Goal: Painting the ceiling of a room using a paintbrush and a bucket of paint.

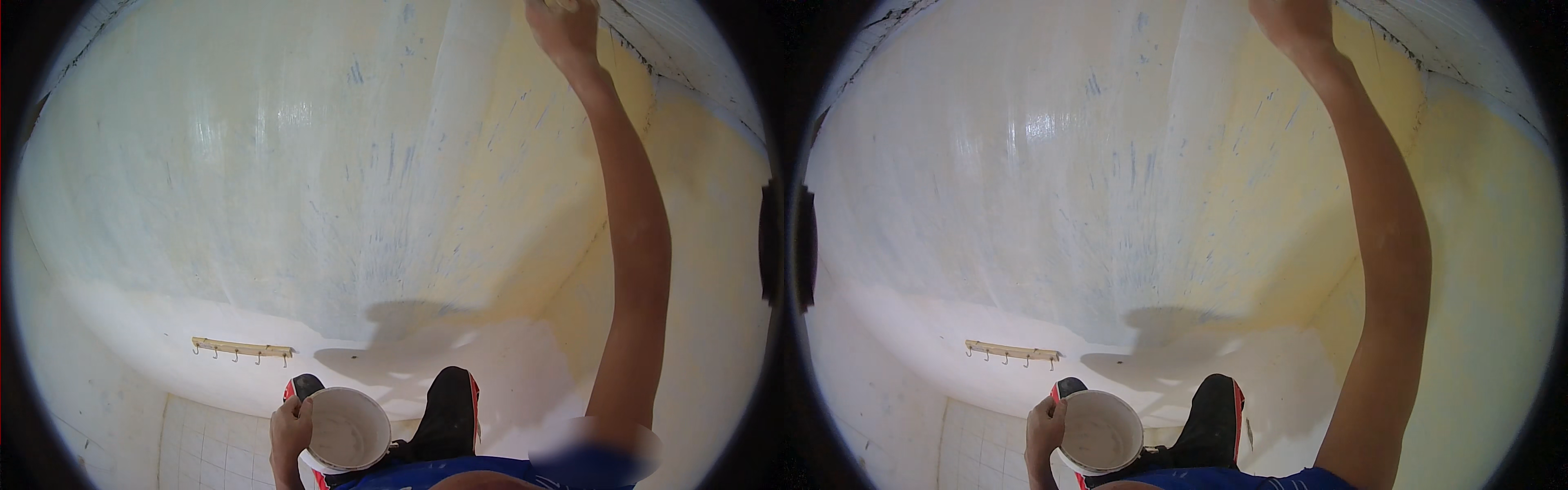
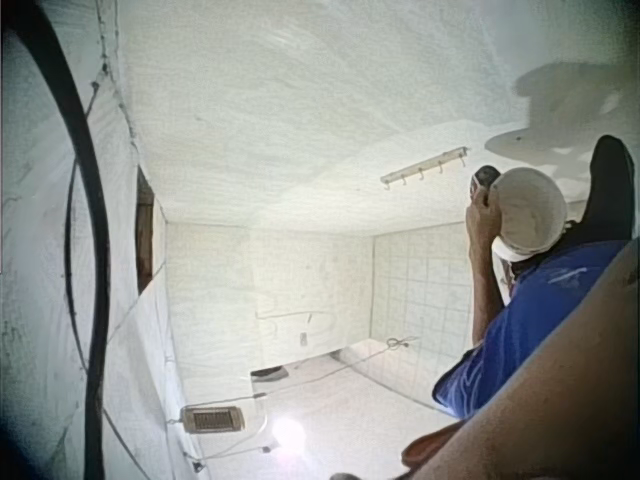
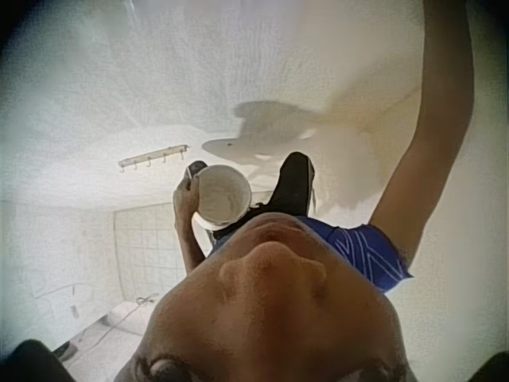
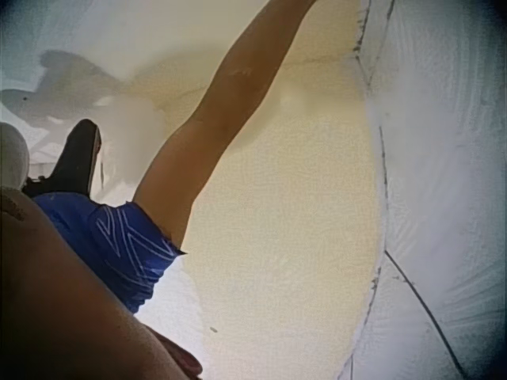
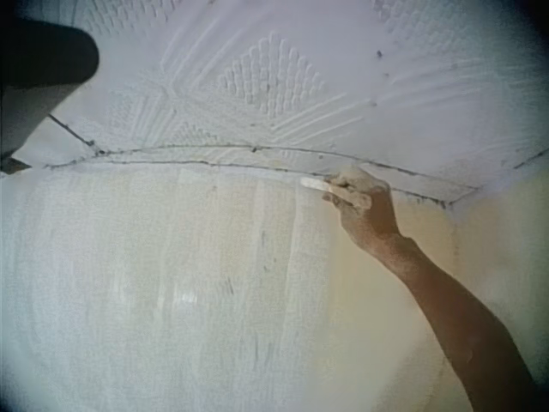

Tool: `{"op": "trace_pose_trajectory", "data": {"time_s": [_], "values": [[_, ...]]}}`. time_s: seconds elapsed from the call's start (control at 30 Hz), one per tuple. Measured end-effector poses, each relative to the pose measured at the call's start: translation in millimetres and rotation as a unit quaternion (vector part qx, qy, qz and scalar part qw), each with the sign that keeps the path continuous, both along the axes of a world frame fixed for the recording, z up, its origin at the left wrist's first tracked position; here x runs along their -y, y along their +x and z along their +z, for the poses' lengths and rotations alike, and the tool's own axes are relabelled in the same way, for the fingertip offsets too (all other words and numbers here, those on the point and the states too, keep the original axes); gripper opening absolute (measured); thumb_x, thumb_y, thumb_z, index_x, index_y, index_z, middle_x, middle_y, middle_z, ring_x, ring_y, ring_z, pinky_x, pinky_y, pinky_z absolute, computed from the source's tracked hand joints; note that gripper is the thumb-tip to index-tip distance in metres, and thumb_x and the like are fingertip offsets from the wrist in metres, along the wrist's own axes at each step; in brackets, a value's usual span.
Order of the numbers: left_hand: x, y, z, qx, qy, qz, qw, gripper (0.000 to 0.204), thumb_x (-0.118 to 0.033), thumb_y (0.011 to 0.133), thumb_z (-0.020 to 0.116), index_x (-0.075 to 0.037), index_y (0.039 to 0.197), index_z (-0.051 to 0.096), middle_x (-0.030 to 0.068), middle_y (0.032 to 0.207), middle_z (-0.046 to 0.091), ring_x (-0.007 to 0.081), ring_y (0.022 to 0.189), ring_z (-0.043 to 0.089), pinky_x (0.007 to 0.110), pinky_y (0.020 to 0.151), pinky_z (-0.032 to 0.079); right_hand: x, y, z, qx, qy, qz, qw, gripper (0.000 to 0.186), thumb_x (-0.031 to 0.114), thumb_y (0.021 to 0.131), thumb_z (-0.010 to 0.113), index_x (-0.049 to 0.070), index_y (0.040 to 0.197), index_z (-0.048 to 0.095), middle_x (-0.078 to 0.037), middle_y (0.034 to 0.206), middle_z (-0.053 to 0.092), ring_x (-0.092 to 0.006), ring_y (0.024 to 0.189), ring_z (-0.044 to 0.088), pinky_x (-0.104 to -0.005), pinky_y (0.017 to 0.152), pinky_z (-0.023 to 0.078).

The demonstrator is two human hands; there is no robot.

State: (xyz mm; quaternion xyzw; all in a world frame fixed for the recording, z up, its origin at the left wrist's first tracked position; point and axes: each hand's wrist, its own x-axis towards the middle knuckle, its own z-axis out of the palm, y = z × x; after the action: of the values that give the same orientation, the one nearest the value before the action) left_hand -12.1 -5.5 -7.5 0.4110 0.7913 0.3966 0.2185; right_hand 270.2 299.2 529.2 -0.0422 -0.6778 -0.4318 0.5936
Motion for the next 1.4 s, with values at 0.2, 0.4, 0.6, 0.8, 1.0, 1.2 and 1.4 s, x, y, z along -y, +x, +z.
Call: {"op": "trace_pose_trajectory", "data": {"time_s": [0.2,0.4,0.6,0.8,1.0,1.2,1.4], "values": [[1.9,-0.5,2.7,-0.006,-0.006,-0.004,1.0,0.043,-0.032,0.098,0.066,0.003,0.076,0.057,0.0224,0.062,0.056,0.0361,0.053,0.053,0.047,0.055,0.041,-21.9,-8.2,-29.4,0.025,-0.076,-0.064,0.995,0.013,-0.001,0.09,0.073,-0.001,0.103,0.071,-0.012,0.098,0.075,-0.0237,0.084,0.073,-0.035,0.075,0.058],[0.8,-1.9,6.9,0.0,-0.022,-0.004,1.0,0.044,-0.033,0.099,0.065,0.003,0.075,0.055,0.0221,0.061,0.055,0.0355,0.053,0.052,0.047,0.055,0.041,4.1,7.5,-159.6,0.146,-0.145,0.016,0.978,0.024,0.005,0.082,0.071,0.011,0.105,0.075,-0.007,0.097,0.072,-0.0282,0.086,0.071,-0.0381,0.075,0.059],[-5.7,-0.7,2.7,-0.005,-0.014,-0.021,1.0,0.045,-0.034,0.099,0.064,0.003,0.076,0.055,0.0226,0.062,0.056,0.0368,0.053,0.053,0.047,0.056,0.041,9.2,20.9,-104.0,0.116,-0.13,0.004,0.985,0.01,0.01,0.089,0.076,0.011,0.099,0.076,-0.007,0.1,0.074,-0.0272,0.085,0.073,-0.0374,0.076,0.06],[-4.4,5.3,7.0,-0.01,-0.008,-0.013,1.0,0.044,-0.034,0.099,0.064,0.003,0.076,0.055,0.0233,0.064,0.056,0.0386,0.054,0.052,0.048,0.056,0.041,4.4,-6.4,-2.5,0.004,-0.088,-0.083,0.993,0.003,0.001,0.094,0.068,-0.001,0.095,0.069,-0.012,0.092,0.071,-0.0273,0.081,0.068,-0.0385,0.073,0.057],[-0.1,4.1,8.1,-0.011,-0.015,-0.007,1.0,0.043,-0.032,0.099,0.064,0.003,0.076,0.056,0.0234,0.064,0.057,0.0392,0.055,0.054,0.049,0.056,0.042,-1.6,-19.4,-190.2,0.125,-0.07,-0.071,0.987,0.048,0.014,0.081,0.067,0.019,0.129,0.067,-0.006,0.114,0.071,-0.029,0.095,0.069,-0.0416,0.079,0.061],[-2.0,-1.2,3.8,-0.004,-0.014,-0.015,1.0,0.042,-0.032,0.1,0.063,0.003,0.077,0.056,0.0233,0.064,0.056,0.0374,0.054,0.053,0.048,0.057,0.042,18.6,-10.1,-298.0,0.249,-0.366,0.025,0.896,0.012,0.007,0.083,0.071,0.008,0.095,0.067,-0.007,0.096,0.069,-0.0243,0.083,0.071,-0.0344,0.068,0.06],[-1.1,1.9,8.0,0.0,0.005,-0.008,1.0,0.043,-0.032,0.099,0.064,0.003,0.077,0.056,0.0223,0.062,0.055,0.0365,0.054,0.052,0.048,0.056,0.042,11.0,-15.3,-177.7,0.192,-0.249,-0.009,0.949,0.018,0.015,0.095,0.069,0.015,0.11,0.078,-0.01,0.099,0.074,-0.029,0.085,0.072,-0.0414,0.074,0.058]]}}
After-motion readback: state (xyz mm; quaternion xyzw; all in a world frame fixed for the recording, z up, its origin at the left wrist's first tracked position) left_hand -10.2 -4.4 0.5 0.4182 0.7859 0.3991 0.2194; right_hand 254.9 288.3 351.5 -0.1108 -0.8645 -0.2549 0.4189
